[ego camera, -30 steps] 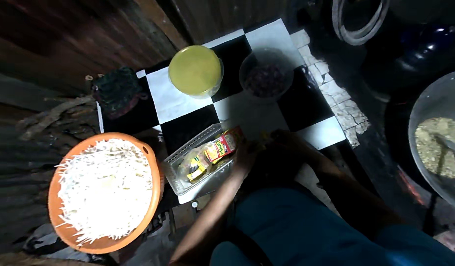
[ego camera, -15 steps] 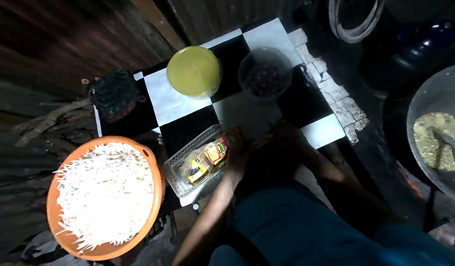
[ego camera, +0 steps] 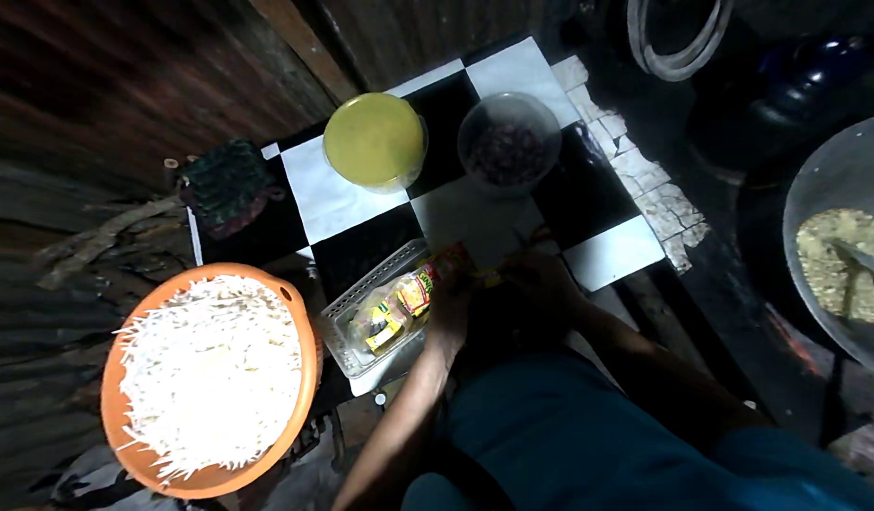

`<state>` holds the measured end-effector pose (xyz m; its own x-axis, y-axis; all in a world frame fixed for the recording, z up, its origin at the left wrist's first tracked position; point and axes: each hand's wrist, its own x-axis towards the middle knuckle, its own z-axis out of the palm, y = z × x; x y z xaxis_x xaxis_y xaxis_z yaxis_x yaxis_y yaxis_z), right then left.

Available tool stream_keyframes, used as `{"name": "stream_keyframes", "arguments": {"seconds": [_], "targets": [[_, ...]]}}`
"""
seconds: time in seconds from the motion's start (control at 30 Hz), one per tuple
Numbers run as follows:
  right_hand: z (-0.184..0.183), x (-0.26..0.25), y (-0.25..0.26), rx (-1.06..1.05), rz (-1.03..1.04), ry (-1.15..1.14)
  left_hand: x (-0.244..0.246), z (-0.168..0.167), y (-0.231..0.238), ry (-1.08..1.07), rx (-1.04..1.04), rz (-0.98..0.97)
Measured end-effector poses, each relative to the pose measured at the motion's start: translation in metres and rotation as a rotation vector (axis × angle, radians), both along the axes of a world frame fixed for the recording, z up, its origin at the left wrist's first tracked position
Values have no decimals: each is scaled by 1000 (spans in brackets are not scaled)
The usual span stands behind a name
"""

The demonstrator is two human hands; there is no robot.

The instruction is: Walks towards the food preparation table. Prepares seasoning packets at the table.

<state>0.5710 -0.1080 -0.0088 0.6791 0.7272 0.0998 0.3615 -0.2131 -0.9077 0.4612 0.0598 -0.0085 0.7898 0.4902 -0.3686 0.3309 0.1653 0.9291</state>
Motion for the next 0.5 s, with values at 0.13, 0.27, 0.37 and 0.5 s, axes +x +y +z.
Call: {"name": "stream_keyframes", "arguments": {"seconds": [0.13, 0.27, 0.37, 0.5], "targets": [[-1, -1, 1, -27, -10, 47, -2, 1, -1, 37, 66, 13], [-2, 0, 2, -51, -18, 132, -3, 2, -4, 23, 75, 32], [-8, 2, 2, -51, 5, 292, -3, -1, -6, 15, 183, 34], [-22, 2, 1, -28, 12, 361, -1, 1, -10, 35, 362, -32]]}}
